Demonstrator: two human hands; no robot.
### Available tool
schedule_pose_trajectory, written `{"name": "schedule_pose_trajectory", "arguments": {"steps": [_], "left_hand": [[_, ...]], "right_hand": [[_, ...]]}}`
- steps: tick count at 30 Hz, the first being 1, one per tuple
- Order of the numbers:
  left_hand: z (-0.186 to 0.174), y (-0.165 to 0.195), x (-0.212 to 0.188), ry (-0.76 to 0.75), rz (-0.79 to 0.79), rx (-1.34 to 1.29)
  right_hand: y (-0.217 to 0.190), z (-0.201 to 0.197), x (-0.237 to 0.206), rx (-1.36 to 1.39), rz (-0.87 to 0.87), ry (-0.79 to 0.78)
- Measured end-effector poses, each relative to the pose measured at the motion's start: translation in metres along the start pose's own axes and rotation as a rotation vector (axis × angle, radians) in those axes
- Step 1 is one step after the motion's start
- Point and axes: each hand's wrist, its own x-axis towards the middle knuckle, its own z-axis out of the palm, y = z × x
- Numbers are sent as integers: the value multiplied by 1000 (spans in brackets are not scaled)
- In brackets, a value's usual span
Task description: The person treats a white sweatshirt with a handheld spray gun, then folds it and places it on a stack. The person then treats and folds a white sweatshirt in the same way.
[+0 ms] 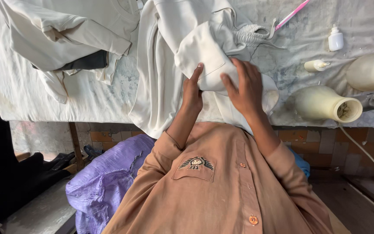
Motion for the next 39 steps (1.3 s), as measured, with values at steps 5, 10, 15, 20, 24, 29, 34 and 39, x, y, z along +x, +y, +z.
{"name": "schedule_pose_trajectory", "arguments": {"steps": [5,10,15,20,24,29,34,39], "left_hand": [[10,9,-15,-152,45,-460],[21,9,-28,-247,-111,-476],[24,5,-27,-255,-85,-496],[23,5,-30,-270,-154,-553],[20,10,-29,-332,-131,-533],[19,12,-23,-343,-112,-498],[23,11,-22,-349,-113,-525],[32,15,-25,-335,-48,-519]], "right_hand": [[17,23,-2,449,351,-31],[26,13,-21,478,290,-7],[30,10,-28,467,305,-21],[30,0,-37,393,289,28],[30,-35,-90,-20,40,186],[82,-124,-212,-328,264,789],[172,-170,-263,-70,483,739],[209,-154,-219,291,561,629]]}}
